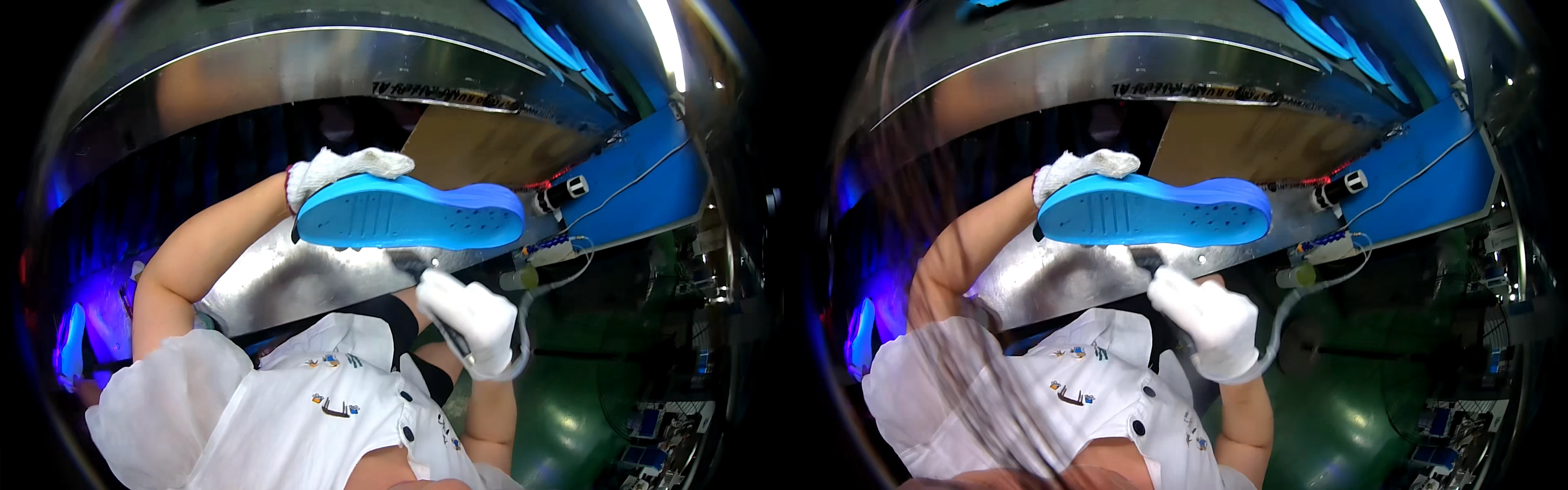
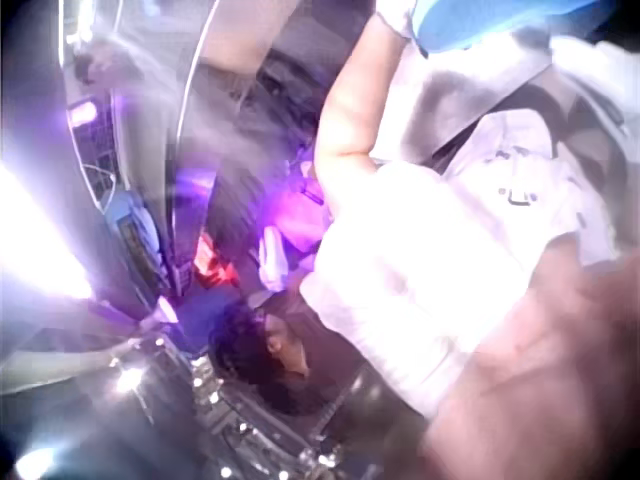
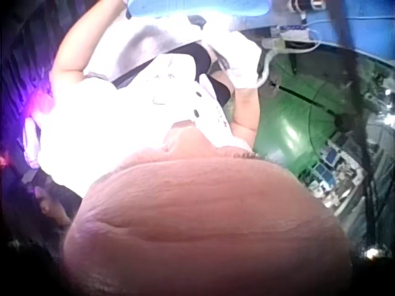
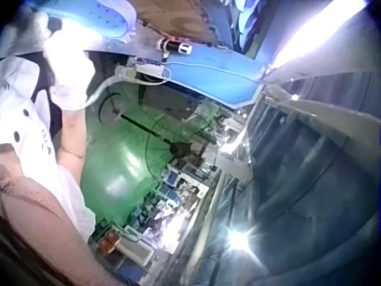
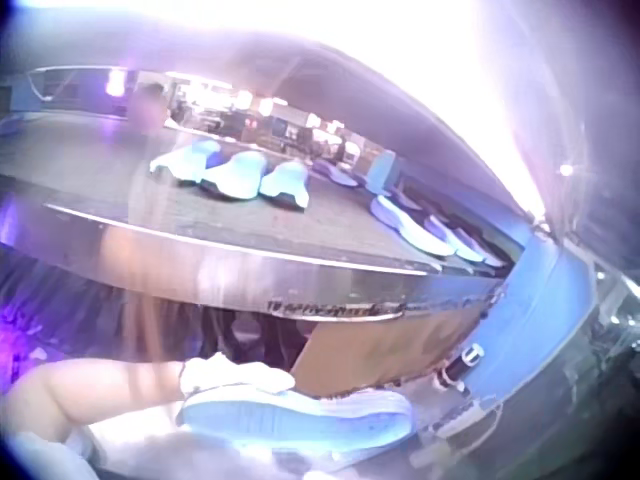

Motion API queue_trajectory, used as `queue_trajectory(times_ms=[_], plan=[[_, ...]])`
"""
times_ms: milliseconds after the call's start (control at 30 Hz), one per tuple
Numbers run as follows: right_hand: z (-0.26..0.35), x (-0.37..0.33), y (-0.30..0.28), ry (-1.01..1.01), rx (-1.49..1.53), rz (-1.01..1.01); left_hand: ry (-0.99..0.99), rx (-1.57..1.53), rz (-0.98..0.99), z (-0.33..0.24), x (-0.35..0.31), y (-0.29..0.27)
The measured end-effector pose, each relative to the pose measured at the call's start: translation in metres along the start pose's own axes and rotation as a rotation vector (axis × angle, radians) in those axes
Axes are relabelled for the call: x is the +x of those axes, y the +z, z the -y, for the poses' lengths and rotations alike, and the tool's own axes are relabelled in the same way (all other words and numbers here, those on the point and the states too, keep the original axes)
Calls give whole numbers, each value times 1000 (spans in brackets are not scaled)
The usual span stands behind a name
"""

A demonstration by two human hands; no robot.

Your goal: The person wipes the surfaces of blue shoe soles with a small brush and puts them onto a conveyor belt.

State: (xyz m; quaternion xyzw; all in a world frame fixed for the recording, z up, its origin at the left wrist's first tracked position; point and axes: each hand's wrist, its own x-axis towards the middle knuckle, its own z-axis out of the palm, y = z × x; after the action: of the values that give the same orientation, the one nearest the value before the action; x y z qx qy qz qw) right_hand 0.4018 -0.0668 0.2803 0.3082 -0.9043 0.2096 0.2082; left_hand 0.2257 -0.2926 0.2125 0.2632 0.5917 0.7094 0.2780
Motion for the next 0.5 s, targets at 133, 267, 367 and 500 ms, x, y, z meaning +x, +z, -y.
queue_trajectory(times_ms=[133, 267, 367, 500], plan=[[-13, 1, 3, 38, 125, -220, -482, -560, 310, -39, -7, 17], [4, -19, -2, 91, 455, -157, -189, -617, 188, -27, -30, 38], [0, -32, 4, 152, 612, -360, 37, -705, 514, -90, -25, 47], [-5, -50, 12, 274, 651, -560, 762, -402, 193, -193, 80, 47]])
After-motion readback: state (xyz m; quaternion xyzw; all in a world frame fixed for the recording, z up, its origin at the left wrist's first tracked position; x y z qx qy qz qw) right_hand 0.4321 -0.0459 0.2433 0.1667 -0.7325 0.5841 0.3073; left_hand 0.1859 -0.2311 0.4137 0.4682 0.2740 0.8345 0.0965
